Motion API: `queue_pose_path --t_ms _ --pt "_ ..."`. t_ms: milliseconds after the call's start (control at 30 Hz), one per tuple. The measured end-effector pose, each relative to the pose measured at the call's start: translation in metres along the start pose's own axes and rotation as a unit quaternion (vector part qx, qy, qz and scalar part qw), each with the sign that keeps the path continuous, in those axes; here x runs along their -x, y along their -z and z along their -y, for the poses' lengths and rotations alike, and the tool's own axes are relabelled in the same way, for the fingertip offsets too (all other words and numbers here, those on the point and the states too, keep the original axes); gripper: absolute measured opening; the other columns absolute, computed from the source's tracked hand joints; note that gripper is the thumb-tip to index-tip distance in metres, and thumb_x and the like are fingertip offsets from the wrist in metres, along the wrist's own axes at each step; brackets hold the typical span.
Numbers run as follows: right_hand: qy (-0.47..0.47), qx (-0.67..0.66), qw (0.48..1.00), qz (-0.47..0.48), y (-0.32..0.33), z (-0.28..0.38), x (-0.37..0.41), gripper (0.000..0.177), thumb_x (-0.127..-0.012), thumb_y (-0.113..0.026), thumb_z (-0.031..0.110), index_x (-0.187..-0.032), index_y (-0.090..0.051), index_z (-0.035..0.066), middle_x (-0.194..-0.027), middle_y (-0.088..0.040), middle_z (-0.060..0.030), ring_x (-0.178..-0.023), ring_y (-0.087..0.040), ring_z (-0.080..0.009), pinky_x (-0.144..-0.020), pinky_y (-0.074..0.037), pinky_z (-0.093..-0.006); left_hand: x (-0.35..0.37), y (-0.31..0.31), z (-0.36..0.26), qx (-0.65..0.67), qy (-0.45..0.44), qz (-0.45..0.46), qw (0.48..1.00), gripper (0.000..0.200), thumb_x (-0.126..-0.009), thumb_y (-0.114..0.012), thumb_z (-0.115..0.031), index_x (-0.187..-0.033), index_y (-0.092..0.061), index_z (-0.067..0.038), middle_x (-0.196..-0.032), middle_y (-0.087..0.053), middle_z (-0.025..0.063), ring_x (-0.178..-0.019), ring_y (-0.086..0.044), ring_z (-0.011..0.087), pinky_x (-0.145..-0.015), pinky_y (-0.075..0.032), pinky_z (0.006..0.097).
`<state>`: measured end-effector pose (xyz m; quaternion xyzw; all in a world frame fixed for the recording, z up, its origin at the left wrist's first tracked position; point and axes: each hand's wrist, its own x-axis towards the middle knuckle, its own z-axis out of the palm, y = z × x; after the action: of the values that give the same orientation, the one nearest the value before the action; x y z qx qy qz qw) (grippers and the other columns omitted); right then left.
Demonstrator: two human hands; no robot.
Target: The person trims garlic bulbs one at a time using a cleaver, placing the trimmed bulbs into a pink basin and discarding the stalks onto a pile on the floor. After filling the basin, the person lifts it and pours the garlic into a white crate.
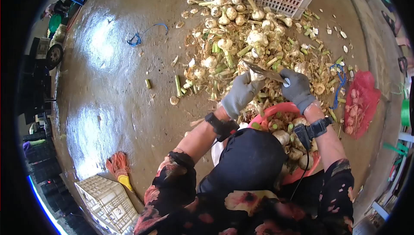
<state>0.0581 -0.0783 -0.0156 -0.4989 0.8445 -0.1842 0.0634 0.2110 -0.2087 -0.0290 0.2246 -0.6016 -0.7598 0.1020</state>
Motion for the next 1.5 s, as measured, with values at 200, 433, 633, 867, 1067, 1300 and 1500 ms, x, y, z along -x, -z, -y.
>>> queue_pose_path --t_ms 200,433,633,867,1067,1300,1500 --pt "-0.33 -0.126 0.933 0.07 0.017 -0.046 -0.016 0.022 -0.08 -0.055 0.025 -0.082 -0.06 0.004 -0.071 -0.062 -0.0077 -0.064 -0.06 -0.016 -0.056 -0.048 -0.0308 0.009 0.009 -0.049 -0.101 -0.162 -0.045 0.981 0.033 -0.079 -0.06 -0.018 -0.107 -0.052 -0.002 -0.091 -0.063 0.0102 -0.085 -0.06 0.0178 -0.077 -0.046 0.0279" --pt "-0.223 -0.736 0.64 0.005 0.028 0.002 -0.009 0.021 -0.083 -0.058 0.023 -0.085 -0.063 0.004 -0.08 -0.061 -0.0013 -0.063 -0.057 -0.0097 -0.05 -0.045 -0.0234 -0.031 -0.026 -0.061 -0.485 -0.345 -0.09 0.798 0.056 -0.069 -0.071 -0.021 -0.116 -0.046 -0.004 -0.103 -0.055 0.0161 -0.09 -0.055 0.0341 -0.085 -0.043 0.0388" --pt "-0.185 -0.49 0.851 0.029 0.045 0.001 -0.019 0.025 -0.073 -0.066 0.015 -0.093 -0.064 0.0 -0.086 -0.064 -0.0028 -0.078 -0.06 -0.0115 -0.07 -0.048 -0.0256 -0.044 -0.041 -0.037 0.287 0.227 0.11 0.924 0.035 -0.087 -0.051 -0.033 -0.106 -0.053 -0.003 -0.088 -0.058 0.0053 -0.079 -0.059 0.0168 -0.065 -0.051 0.0296" --pt "-0.185 0.035 0.956 0.224 0.054 -0.057 -0.017 0.016 -0.074 -0.057 0.017 -0.087 -0.064 0.012 -0.086 -0.064 -0.0111 -0.078 -0.062 -0.0274 -0.073 -0.049 -0.0335 -0.043 -0.045 -0.074 -0.303 0.164 0.115 0.932 0.038 -0.074 -0.063 -0.033 -0.095 -0.062 -0.001 -0.083 -0.063 0.0133 -0.071 -0.06 0.0201 -0.063 -0.047 0.034" --pt "-0.409 -0.213 0.886 0.053 0.007 -0.166 0.046 0.024 -0.066 -0.065 0.017 -0.086 -0.065 0.004 -0.072 -0.064 -0.0082 -0.062 -0.062 -0.0169 -0.059 -0.049 -0.03 -0.047 -0.009 -0.061 -0.118 -0.097 0.27 0.951 0.032 -0.08 -0.052 -0.004 -0.111 -0.055 -0.006 -0.105 -0.058 0.0111 -0.092 -0.057 0.0182 -0.084 -0.045 0.0296" --pt "-0.342 -0.054 0.933 0.095 0.02 -0.078 0.028 0.038 -0.068 -0.062 0.038 -0.09 -0.065 0.007 -0.078 -0.065 -0.0122 -0.07 -0.063 -0.0268 -0.067 -0.049 -0.0356 -0.17 0.044 -0.019 -0.558 -0.137 0.165 0.802 0.038 -0.082 -0.053 -0.007 -0.118 -0.052 -0.019 -0.126 -0.043 0.0097 -0.11 -0.048 0.0263 -0.097 -0.037 0.0312" --pt "-0.282 -0.048 0.956 0.061 0.02 -0.07 0.018 0.033 -0.07 -0.062 0.037 -0.088 -0.063 0.01 -0.077 -0.064 -0.0137 -0.072 -0.062 -0.0297 -0.068 -0.049 -0.0368 -0.158 0.057 -0.015 -0.047 0.085 -0.003 0.995 0.033 -0.087 -0.053 -0.026 -0.107 -0.055 0.001 -0.093 -0.061 0.0107 -0.081 -0.058 0.0184 -0.075 -0.048 0.0284"
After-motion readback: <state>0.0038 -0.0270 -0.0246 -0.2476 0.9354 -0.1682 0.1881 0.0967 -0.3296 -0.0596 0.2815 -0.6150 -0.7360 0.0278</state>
